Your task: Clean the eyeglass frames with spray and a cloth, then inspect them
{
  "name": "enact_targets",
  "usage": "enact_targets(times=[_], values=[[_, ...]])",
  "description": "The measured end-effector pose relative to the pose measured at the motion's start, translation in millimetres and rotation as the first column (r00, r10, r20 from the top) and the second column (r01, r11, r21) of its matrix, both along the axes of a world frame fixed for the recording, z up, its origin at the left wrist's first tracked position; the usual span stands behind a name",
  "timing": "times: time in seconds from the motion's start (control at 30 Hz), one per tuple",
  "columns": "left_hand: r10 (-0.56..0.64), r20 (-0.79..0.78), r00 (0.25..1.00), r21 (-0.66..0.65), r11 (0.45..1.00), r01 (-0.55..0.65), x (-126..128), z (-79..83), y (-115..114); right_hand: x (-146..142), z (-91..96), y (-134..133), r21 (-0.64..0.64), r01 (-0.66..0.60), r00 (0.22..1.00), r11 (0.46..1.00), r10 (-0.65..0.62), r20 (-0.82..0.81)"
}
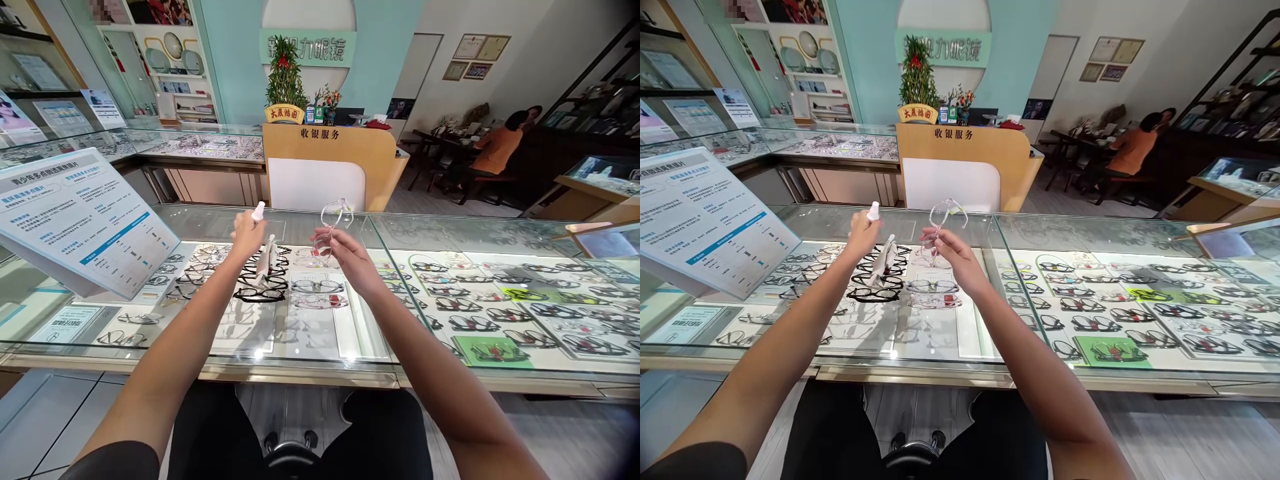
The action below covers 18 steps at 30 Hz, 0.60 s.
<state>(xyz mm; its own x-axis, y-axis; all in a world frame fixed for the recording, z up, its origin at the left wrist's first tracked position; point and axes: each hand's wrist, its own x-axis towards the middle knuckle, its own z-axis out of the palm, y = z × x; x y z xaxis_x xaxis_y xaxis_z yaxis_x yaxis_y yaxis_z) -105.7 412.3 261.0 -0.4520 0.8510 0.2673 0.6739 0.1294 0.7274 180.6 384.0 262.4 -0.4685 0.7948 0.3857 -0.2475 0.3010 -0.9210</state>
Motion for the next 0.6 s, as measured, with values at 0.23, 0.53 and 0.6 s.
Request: enact_targets(times=[0.23, 0.53, 0.6], values=[[0.060, -0.187, 0.981, -0.077, 0.994, -0.076, -24.4, -5.0, 1.7, 0.3, 0.4, 2.1, -0.004, 0.015, 1.000, 1.000, -0.015, 0.010], [0.057, -0.420, 0.906, -0.251, 0.952, -0.176, -26.2, -6.5, 1.2, 0.3, -0.1, 4.1, 0.001, 0.037, 0.998, 0.999, -0.037, 0.043], [0.043, -0.421, 0.906, -0.252, 0.954, -0.162, -26.7, -7.1, 1.6, 0.8, 0.3, 3.7, 0.017, 0.037, 0.998, 0.999, -0.038, 0.053]])
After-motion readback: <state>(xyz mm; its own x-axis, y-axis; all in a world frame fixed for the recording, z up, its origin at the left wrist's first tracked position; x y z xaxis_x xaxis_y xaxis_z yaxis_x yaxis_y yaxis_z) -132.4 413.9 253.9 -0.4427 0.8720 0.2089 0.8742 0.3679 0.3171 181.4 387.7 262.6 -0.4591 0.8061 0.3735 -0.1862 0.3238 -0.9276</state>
